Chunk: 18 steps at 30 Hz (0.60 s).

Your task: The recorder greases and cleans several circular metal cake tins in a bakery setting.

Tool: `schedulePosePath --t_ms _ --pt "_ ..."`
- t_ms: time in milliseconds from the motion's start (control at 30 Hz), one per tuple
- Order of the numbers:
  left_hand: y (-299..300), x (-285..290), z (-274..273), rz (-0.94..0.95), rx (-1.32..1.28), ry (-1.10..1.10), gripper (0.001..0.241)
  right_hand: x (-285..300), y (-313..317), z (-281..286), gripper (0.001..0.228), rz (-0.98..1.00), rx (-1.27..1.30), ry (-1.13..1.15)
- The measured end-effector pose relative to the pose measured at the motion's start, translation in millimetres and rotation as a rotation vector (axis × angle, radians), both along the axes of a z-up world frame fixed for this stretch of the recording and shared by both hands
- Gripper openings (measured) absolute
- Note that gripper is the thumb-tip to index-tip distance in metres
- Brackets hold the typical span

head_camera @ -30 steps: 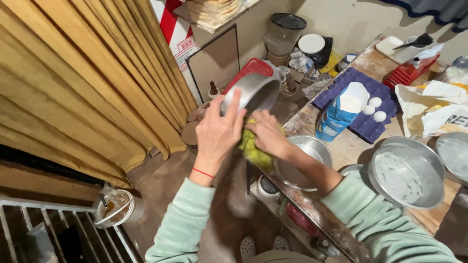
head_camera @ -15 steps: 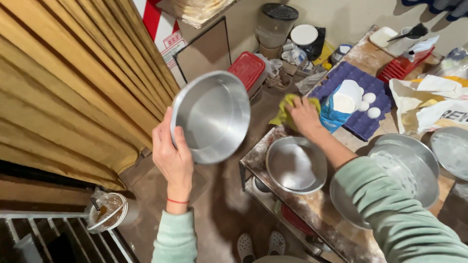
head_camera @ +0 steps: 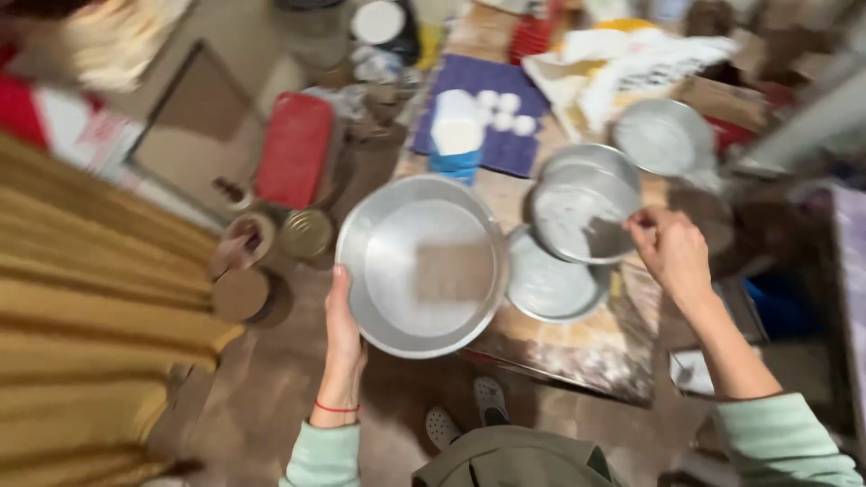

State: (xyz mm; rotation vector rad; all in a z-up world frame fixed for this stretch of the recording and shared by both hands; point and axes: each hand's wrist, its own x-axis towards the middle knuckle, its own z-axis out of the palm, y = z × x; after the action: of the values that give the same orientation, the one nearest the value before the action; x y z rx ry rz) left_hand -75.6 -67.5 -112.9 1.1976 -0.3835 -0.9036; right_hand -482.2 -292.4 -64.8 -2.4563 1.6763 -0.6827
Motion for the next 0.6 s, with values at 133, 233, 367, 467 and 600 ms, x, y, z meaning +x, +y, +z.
schedulePosePath --t_ms 133,233,367,467,600 --pt "-20 -38 3 -0.208 0.066 0.395 0.065 -81 17 -89 0.024 -0.209 0.239 -0.034" --pt "-24 -56 -6 -0.245 0.117 0.472 0.068 -84 25 -134 0.043 -0.248 0.388 0.041" --pt "-37 -69 -25 -0.268 0.117 0.334 0.069 -50 29 -144 0.075 -0.035 0.319 -0.13" --pt "-52 -76 -57 -0.262 0.077 0.058 0.069 -38 28 -152 0.07 -0.072 0.279 -0.024" --pt "-62 -93 -32 -0.288 0.024 -0.307 0.062 -39 42 -144 0.051 -0.211 0.26 -0.129"
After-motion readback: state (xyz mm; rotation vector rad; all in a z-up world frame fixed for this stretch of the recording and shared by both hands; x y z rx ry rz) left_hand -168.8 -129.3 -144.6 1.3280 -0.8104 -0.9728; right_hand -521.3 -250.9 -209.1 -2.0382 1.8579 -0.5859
